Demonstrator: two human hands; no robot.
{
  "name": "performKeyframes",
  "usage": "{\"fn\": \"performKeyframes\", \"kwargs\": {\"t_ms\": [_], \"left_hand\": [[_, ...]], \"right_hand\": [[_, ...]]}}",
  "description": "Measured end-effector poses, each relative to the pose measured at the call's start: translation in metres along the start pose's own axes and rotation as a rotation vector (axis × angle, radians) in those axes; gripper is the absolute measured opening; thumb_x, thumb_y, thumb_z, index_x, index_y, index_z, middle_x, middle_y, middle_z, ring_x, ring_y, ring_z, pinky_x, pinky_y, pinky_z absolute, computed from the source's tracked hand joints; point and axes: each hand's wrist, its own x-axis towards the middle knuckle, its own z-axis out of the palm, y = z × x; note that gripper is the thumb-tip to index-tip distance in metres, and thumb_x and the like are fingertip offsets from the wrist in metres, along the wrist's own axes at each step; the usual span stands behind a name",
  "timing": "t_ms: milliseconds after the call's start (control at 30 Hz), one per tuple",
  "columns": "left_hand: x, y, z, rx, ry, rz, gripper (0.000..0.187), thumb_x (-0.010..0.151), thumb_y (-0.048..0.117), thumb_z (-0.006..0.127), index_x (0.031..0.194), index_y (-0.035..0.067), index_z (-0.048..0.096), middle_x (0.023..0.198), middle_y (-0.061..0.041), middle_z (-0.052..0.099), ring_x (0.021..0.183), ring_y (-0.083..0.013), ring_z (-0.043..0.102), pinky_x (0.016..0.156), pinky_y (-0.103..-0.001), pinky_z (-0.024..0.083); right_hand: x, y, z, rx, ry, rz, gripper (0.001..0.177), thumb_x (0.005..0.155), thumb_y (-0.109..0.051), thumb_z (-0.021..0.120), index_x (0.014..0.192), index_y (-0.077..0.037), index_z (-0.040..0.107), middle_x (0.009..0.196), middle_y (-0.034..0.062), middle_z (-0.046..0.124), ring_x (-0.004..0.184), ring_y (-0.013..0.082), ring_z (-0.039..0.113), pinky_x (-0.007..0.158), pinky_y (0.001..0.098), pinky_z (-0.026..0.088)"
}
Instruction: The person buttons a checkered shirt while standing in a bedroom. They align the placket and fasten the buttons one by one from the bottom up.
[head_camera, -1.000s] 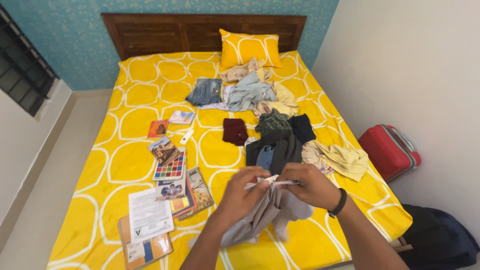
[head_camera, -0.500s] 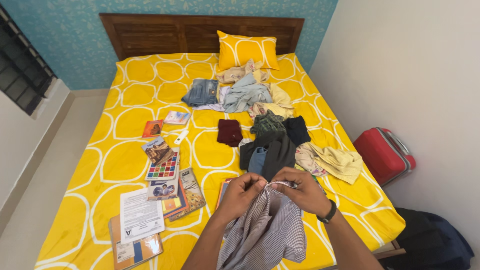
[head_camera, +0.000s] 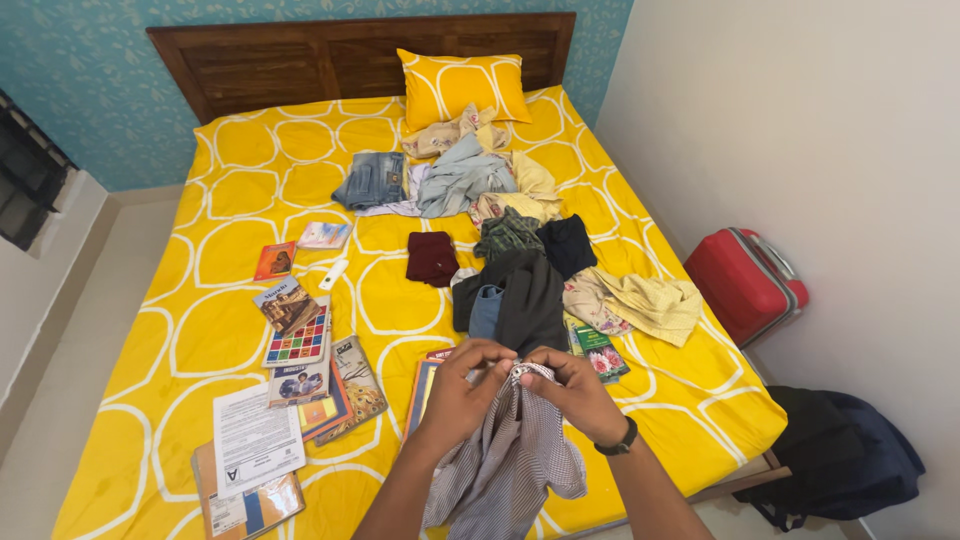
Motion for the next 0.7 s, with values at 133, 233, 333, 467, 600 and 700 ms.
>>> {"fn": "performKeyframes", "kwargs": {"t_ms": [133, 233, 333, 467, 600, 700], "left_hand": [[-0.001, 0.013, 0.002, 0.079, -0.046, 0.008, 0.02, 0.093, 0.01, 0.071, 0.109, 0.001, 0.074, 0.098, -0.008, 0.07, 0.092, -0.0136, 0.069, 0.084, -0.027, 0.054], [0.001, 0.006, 0.007, 0.06, -0.08, -0.119, 0.02, 0.091, 0.012, 0.072, 0.108, 0.002, 0.073, 0.096, -0.006, 0.074, 0.086, -0.0118, 0.07, 0.081, -0.026, 0.056], [0.0, -0.01, 0.013, 0.028, -0.065, -0.179, 0.019, 0.092, 0.012, 0.073, 0.107, 0.001, 0.073, 0.095, -0.005, 0.076, 0.083, -0.0106, 0.069, 0.077, -0.026, 0.055], [-0.002, -0.038, 0.023, 0.006, 0.012, -0.224, 0.018, 0.092, 0.01, 0.072, 0.107, 0.001, 0.073, 0.092, -0.005, 0.077, 0.079, -0.009, 0.069, 0.072, -0.026, 0.055], [-0.008, -0.061, 0.035, 0.067, 0.075, -0.189, 0.016, 0.091, 0.007, 0.071, 0.105, -0.001, 0.072, 0.092, -0.007, 0.077, 0.077, -0.0096, 0.07, 0.071, -0.025, 0.057], [-0.013, -0.072, 0.038, 0.12, 0.097, -0.197, 0.016, 0.09, 0.006, 0.071, 0.105, -0.001, 0.072, 0.092, -0.006, 0.076, 0.076, -0.0098, 0.071, 0.07, -0.025, 0.057]], "right_hand": [[-0.001, 0.016, -0.004, -0.004, 0.09, 0.047, 0.006, 0.098, -0.006, 0.065, 0.102, -0.002, 0.067, 0.09, -0.0026, 0.064, 0.084, 0.0027, 0.055, 0.074, 0.0209, 0.046], [0.001, 0.026, 0.0, -0.032, 0.137, 0.019, 0.004, 0.099, -0.005, 0.061, 0.1, -0.003, 0.064, 0.088, -0.0038, 0.062, 0.081, 0.0023, 0.054, 0.071, 0.0204, 0.044], [0.001, 0.029, 0.004, -0.161, 0.173, -0.015, 0.003, 0.097, -0.006, 0.062, 0.099, -0.004, 0.064, 0.085, -0.0018, 0.061, 0.079, 0.0041, 0.054, 0.069, 0.0224, 0.045], [0.002, 0.038, 0.009, -0.476, 0.309, -0.058, 0.012, 0.089, -0.009, 0.069, 0.098, -0.003, 0.063, 0.08, 0.0076, 0.064, 0.071, 0.0155, 0.061, 0.065, 0.0301, 0.05], [0.003, 0.054, 0.013, -0.629, 0.412, -0.084, 0.02, 0.086, -0.013, 0.068, 0.102, -0.003, 0.063, 0.087, 0.0159, 0.068, 0.076, 0.0283, 0.068, 0.067, 0.0373, 0.053], [0.001, 0.068, 0.012, -0.628, 0.399, 0.001, 0.02, 0.087, -0.014, 0.067, 0.103, -0.003, 0.063, 0.085, 0.0177, 0.068, 0.077, 0.0315, 0.069, 0.068, 0.039, 0.053]]}}
